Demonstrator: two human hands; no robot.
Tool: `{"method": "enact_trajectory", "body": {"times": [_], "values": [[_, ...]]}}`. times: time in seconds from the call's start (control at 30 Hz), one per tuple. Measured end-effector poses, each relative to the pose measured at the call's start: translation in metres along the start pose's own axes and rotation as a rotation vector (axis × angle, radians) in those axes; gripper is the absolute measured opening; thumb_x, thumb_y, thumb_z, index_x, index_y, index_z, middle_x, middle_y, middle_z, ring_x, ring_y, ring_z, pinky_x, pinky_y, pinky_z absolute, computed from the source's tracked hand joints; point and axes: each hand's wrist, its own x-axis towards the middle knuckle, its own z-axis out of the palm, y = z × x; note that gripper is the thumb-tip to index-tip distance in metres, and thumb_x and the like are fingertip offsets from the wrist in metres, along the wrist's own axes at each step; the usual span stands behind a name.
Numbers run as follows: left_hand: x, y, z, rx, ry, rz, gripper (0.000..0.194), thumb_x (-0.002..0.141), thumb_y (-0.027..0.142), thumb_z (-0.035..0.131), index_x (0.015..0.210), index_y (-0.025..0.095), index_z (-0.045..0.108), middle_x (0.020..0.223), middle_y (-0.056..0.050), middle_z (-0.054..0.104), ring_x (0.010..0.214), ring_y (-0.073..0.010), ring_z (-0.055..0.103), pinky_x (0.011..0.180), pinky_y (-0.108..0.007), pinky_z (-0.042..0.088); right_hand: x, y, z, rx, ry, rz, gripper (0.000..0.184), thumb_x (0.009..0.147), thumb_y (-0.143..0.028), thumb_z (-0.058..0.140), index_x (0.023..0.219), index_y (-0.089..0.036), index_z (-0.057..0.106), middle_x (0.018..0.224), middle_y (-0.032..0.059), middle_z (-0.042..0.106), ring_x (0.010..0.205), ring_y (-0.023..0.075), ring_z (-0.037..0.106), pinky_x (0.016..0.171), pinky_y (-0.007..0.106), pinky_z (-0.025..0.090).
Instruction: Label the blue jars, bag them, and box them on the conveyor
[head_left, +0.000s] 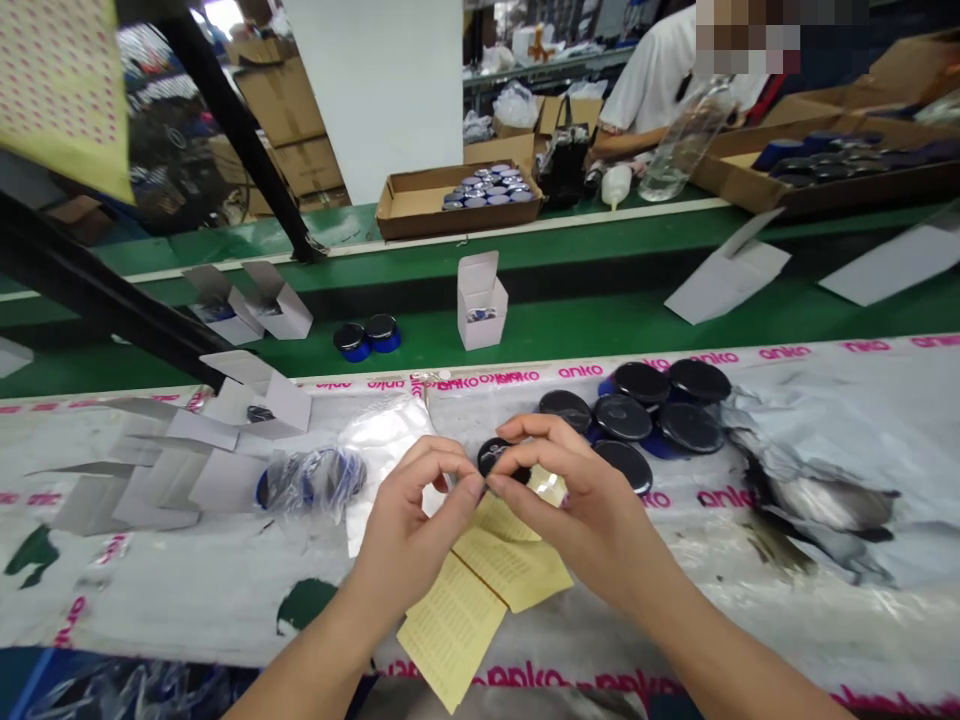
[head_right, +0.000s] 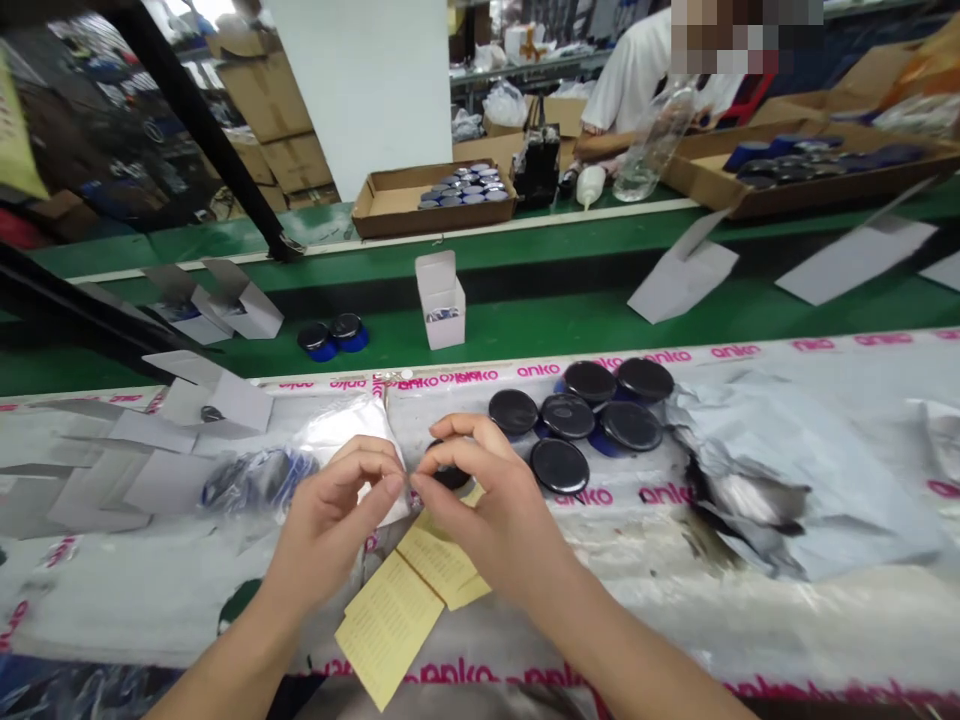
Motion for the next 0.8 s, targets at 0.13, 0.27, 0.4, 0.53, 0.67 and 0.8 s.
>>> {"method": "enact_trajectory", "body": {"times": [0.13, 0.27, 0.4, 0.53, 0.67, 0.8], "values": [[0.000, 0.003, -0.002, 0.060, -0.010, 0.011, 0.014, 0.097, 0.025, 0.061, 0.084, 0.022, 0.068, 0.091, -0.003, 0.063, 0.085, -0.0169, 0.058, 0.075, -0.032, 0.045, 0.004, 0.001, -0.002, -0.029, -0.001, -0.048, 0.012, 0.088, -0.023, 0.069, 0.076, -0.026, 0.070, 0.112, 0.0082, 0.065, 0.105, 0.0245, 0.069, 0.080, 0.035, 0.059], [0.020, 0.010, -0.021, 0.136, 0.061, 0.053, 0.013, 0.098, 0.030, 0.060, 0.101, 0.025, 0.071, 0.101, -0.006, 0.070, 0.095, -0.0195, 0.065, 0.079, -0.033, 0.052, 0.010, 0.006, -0.002, -0.019, 0.091, -0.083, 0.013, 0.088, -0.024, 0.066, 0.075, -0.026, 0.069, 0.110, 0.0081, 0.064, 0.103, 0.0243, 0.068, 0.066, 0.031, 0.053], [0.088, 0.012, -0.066, 0.568, 0.111, 0.015, 0.028, 0.091, 0.034, 0.067, 0.117, 0.023, 0.069, 0.129, -0.011, 0.065, 0.119, -0.0267, 0.063, 0.097, -0.040, 0.053, 0.017, 0.012, -0.001, 0.016, 0.162, -0.045, 0.013, 0.088, -0.028, 0.067, 0.075, -0.027, 0.068, 0.111, 0.0074, 0.064, 0.109, 0.0270, 0.065, 0.078, 0.037, 0.051], [0.174, -0.008, -0.103, 1.114, 0.010, -0.407, 0.086, 0.075, 0.040, 0.083, 0.151, 0.027, 0.045, 0.168, -0.016, 0.025, 0.155, -0.0412, 0.026, 0.118, -0.051, 0.038, 0.015, 0.015, -0.001, 0.094, 0.118, 0.043, 0.014, 0.089, -0.032, 0.066, 0.076, -0.026, 0.067, 0.117, 0.0081, 0.062, 0.115, 0.0298, 0.063, 0.089, 0.045, 0.048], [0.219, -0.040, -0.118, 1.169, -0.034, -0.550, 0.100, 0.062, 0.049, 0.089, 0.150, 0.028, 0.046, 0.160, -0.023, 0.040, 0.146, -0.0552, 0.035, 0.109, -0.064, 0.040, 0.008, 0.019, -0.007, 0.151, 0.131, 0.034, 0.014, 0.092, -0.032, 0.065, 0.080, -0.027, 0.068, 0.120, 0.0082, 0.059, 0.121, 0.0297, 0.059, 0.097, 0.048, 0.046], [0.230, -0.054, -0.128, 1.200, -0.098, -0.495, 0.076, 0.068, 0.043, 0.084, 0.137, 0.027, 0.057, 0.135, -0.014, 0.066, 0.133, -0.0425, 0.056, 0.113, -0.052, 0.041, 0.009, 0.021, -0.016, 0.166, 0.188, 0.026, 0.013, 0.091, -0.030, 0.065, 0.079, -0.027, 0.068, 0.119, 0.0079, 0.060, 0.117, 0.0287, 0.061, 0.092, 0.045, 0.049]]}}
